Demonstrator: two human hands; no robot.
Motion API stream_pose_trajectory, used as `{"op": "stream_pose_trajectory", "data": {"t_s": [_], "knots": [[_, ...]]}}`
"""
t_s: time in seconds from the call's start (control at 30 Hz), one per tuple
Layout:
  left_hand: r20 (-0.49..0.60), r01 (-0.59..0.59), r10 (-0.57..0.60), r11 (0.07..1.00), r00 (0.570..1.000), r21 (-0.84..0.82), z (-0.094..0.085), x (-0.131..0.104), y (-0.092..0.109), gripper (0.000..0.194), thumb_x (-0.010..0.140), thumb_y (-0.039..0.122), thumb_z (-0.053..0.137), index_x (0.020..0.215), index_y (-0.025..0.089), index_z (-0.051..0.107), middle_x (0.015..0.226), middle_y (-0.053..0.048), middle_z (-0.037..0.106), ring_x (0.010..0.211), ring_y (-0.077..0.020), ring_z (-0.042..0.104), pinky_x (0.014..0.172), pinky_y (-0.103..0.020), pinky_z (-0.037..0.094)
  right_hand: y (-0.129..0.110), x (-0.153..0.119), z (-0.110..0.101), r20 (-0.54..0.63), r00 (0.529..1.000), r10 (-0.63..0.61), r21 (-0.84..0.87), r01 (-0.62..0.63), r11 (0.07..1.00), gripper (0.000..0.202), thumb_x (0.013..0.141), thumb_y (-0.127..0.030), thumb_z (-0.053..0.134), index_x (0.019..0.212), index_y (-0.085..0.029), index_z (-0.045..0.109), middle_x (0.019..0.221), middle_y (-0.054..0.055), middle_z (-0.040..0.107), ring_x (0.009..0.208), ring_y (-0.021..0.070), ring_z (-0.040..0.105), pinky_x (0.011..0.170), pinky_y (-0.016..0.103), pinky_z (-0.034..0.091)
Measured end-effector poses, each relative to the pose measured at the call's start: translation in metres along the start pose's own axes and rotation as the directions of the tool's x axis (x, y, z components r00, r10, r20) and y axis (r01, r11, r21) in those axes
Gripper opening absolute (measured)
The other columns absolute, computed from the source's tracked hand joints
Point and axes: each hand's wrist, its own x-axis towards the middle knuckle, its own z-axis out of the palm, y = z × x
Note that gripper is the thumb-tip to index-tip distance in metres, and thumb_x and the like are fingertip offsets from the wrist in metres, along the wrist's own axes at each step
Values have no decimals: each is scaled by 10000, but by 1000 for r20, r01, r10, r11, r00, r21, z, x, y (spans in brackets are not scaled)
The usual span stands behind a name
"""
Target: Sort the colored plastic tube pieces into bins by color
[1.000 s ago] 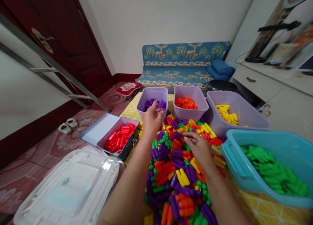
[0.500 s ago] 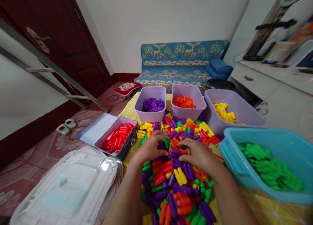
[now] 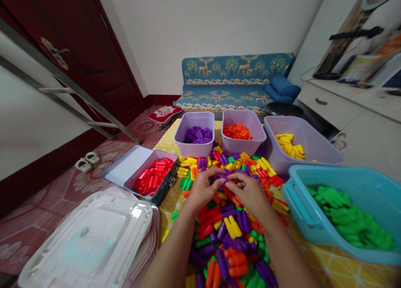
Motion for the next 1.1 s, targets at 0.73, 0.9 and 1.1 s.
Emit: {"op": "stream_pose_trajectory", "data": {"t_s": [0.73,0.9,1.1], "knots": [[-234,-2,-44,981,971,-193,-8,6,-1,265,773,257,686,1018,157,700,832,-47,707,750,-149,644,680,-234,513,0,2,9,-148,988,37,224,-3,974,304,778,-306,614,1058,-185,620,1014,89,702,873,206,674,754,339,552],[-500,-114,-144,886,854,-450,-19,36,10,393,751,336,709,1081,132,647,902,-69,713,766,-152,667,707,-265,548,6,4,10,-155,983,104,265,-60,962,284,761,-350,624,987,-181,647,949,90,721,856,221,685,772,360,550],[-420,-171,47,949,906,-265,-32,59,27,618,765,341,706,1332,200,506,1317,-117,578,1199,-243,563,999,-370,458,7,3,9,-143,986,88,213,-57,975,309,771,-360,605,1012,-171,644,968,98,716,825,217,677,750,358,548]]}}
